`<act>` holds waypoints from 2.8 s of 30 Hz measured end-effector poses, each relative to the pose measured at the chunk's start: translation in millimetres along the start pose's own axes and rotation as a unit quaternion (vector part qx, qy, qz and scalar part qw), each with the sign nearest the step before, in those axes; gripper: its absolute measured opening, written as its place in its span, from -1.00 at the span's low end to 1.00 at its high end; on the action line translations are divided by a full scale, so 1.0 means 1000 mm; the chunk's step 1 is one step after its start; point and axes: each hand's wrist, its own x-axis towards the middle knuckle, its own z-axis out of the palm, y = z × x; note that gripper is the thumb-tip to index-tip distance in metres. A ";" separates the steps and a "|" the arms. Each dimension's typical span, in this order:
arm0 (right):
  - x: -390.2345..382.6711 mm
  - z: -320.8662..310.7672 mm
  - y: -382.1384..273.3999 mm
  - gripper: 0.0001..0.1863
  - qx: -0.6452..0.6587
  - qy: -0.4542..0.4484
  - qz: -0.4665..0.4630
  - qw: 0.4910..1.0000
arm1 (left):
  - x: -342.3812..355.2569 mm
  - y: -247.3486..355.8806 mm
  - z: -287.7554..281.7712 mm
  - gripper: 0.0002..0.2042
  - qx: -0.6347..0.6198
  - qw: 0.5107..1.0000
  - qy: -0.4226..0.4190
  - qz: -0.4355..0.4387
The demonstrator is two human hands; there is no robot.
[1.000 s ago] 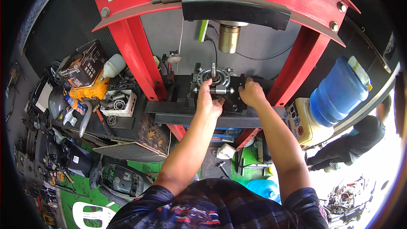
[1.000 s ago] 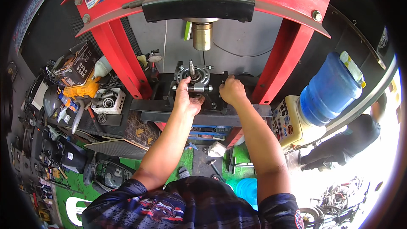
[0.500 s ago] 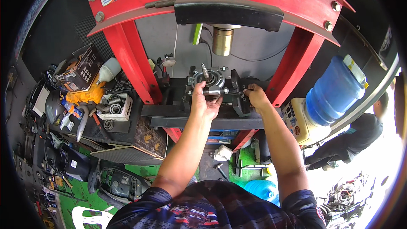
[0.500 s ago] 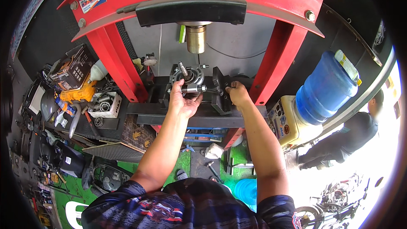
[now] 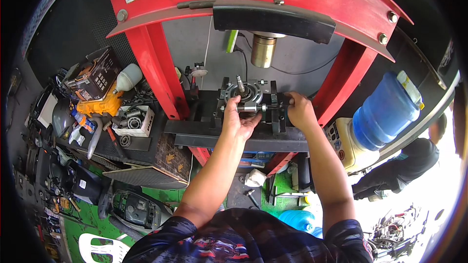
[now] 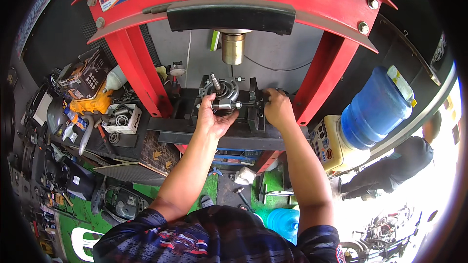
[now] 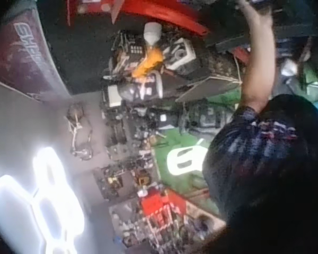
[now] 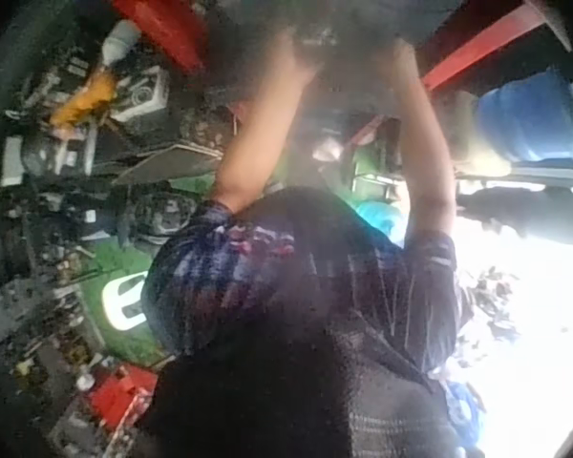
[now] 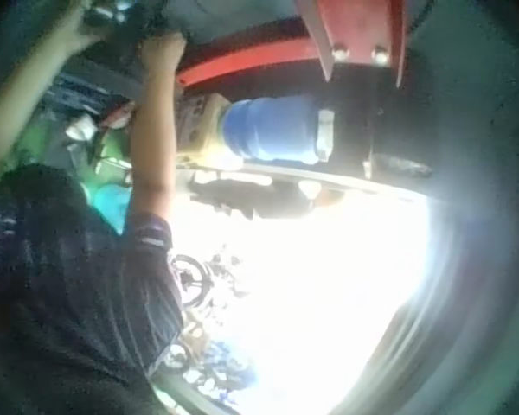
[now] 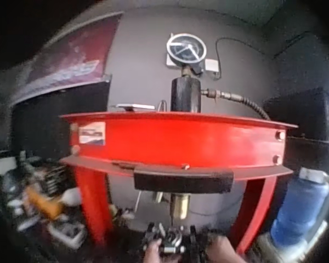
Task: The person uses a red hydraulic press to remove a bearing from a metal housing. They position the housing under the press, select a cylindrical tool, and operate the lever to push the bearing out. The person then retrieves the removed bearing and the housing, placing them on a nearby workbench.
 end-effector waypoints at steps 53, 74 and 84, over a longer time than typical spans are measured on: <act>-0.043 0.049 -0.055 -0.02 0.011 -0.061 0.075 0.995 | 0.006 -0.013 -0.002 -0.70 0.029 0.997 -0.033 0.057; 0.036 0.013 -0.071 0.09 -0.008 -0.075 -0.099 0.992 | 0.001 -0.005 -0.020 -0.72 0.014 0.996 -0.076 0.044; 0.092 0.061 -0.088 -0.15 -0.093 -0.211 -0.031 0.972 | -0.087 0.007 -0.035 -0.61 0.344 0.919 -0.045 0.186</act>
